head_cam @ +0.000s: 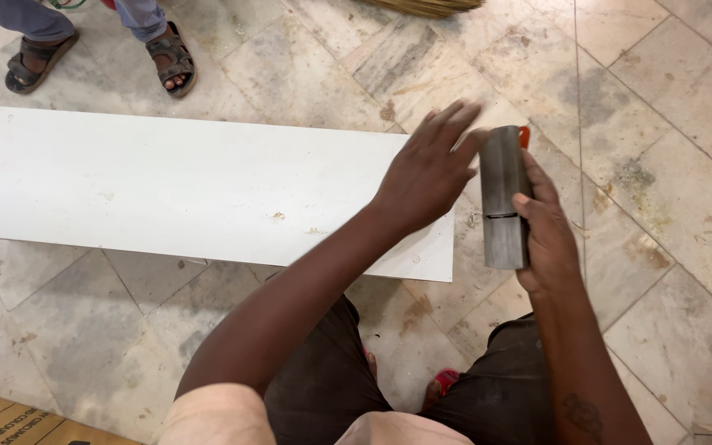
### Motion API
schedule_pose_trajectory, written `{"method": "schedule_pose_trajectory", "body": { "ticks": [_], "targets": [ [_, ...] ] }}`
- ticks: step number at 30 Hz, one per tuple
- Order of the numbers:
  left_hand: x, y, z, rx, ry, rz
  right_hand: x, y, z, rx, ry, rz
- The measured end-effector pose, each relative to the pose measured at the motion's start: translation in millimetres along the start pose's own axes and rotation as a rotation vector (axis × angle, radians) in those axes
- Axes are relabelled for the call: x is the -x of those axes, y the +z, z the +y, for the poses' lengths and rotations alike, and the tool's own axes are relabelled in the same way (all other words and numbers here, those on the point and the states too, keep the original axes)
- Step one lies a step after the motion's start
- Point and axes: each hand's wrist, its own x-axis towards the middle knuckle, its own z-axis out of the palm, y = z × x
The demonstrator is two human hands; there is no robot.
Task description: The person uses a hand plane to smooth the edges of a white wooden board. They hold the board with one hand and push the plane along the edge with the other, repeating the motion to refine the surface.
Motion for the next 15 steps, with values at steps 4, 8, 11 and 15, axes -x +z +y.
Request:
{"method": "schedule_pose_trajectory", "body": {
  "ticks": [4,8,11,15],
  "targets": [
    [49,3,3,-0.053,-0.201,-0.205,-13,8,25,-0.066,0.053,0.029],
    [63,9,7,-0.1,-0.227,-0.244,-26,15,47,0.013,0.028,0.015],
    [62,11,9,-0.09,-0.246,-0.225,-35,17,55,0.086,0.014,0.034],
    [61,9,9,-0.107,-0.254,-0.228,-46,21,62,0.157,-0.02,0.055]
  ]
}}
